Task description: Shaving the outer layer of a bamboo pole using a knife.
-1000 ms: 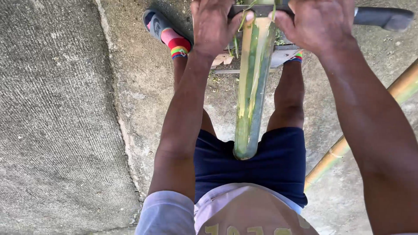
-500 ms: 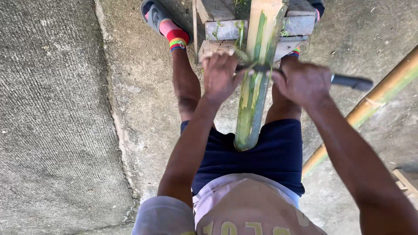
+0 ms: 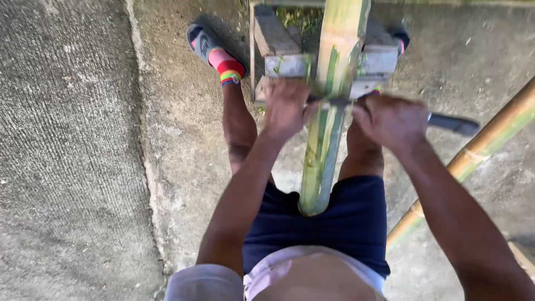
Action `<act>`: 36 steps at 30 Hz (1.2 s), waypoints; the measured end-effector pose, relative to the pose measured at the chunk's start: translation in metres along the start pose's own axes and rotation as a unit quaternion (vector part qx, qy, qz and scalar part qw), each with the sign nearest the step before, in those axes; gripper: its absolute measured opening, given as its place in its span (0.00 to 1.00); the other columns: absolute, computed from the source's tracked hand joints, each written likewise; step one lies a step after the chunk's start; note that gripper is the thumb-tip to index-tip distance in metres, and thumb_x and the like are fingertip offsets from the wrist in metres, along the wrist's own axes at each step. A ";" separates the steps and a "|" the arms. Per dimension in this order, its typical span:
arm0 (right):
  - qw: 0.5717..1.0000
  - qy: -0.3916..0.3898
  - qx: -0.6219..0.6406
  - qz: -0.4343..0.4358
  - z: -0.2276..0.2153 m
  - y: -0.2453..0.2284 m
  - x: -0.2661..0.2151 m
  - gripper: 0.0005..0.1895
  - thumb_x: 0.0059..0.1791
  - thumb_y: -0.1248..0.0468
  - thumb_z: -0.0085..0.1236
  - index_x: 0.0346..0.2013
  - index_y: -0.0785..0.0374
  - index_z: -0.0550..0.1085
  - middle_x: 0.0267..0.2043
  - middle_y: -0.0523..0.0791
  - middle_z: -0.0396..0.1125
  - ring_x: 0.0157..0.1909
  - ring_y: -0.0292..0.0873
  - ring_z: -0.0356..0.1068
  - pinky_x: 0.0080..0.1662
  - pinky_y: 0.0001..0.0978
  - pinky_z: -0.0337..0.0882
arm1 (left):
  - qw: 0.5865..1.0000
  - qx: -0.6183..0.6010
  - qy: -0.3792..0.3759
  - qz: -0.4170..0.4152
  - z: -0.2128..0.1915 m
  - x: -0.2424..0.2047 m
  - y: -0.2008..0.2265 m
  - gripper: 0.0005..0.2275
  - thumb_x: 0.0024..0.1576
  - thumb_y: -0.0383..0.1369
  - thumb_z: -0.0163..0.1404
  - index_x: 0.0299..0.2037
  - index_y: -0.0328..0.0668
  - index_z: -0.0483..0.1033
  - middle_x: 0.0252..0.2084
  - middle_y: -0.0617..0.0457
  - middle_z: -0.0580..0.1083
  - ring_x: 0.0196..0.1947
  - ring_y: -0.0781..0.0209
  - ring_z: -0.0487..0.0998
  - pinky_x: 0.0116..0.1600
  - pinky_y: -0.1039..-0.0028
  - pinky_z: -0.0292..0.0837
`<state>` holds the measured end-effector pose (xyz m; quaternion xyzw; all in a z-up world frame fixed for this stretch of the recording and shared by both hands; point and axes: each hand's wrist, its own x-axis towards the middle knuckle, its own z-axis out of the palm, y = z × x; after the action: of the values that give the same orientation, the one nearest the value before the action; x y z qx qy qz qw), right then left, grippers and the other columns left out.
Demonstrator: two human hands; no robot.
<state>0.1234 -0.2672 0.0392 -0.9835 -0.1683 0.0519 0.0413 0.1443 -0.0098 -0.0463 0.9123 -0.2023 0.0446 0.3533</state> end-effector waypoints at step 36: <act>0.999 -0.039 -0.017 0.006 -0.011 0.014 0.043 0.25 0.56 0.41 0.62 0.24 0.54 0.74 0.21 0.45 0.68 0.19 0.45 0.67 0.24 0.41 0.65 | 0.997 -0.017 -0.030 -0.062 -0.015 0.039 -0.005 0.15 0.51 0.42 0.64 0.41 0.46 0.78 0.36 0.50 0.74 0.42 0.51 0.70 0.49 0.56 0.56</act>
<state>0.1696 -0.2665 0.0447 -0.9823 -0.1650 0.0874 0.0175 0.1830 -0.0096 -0.0292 0.9180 -0.1563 -0.0085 0.3643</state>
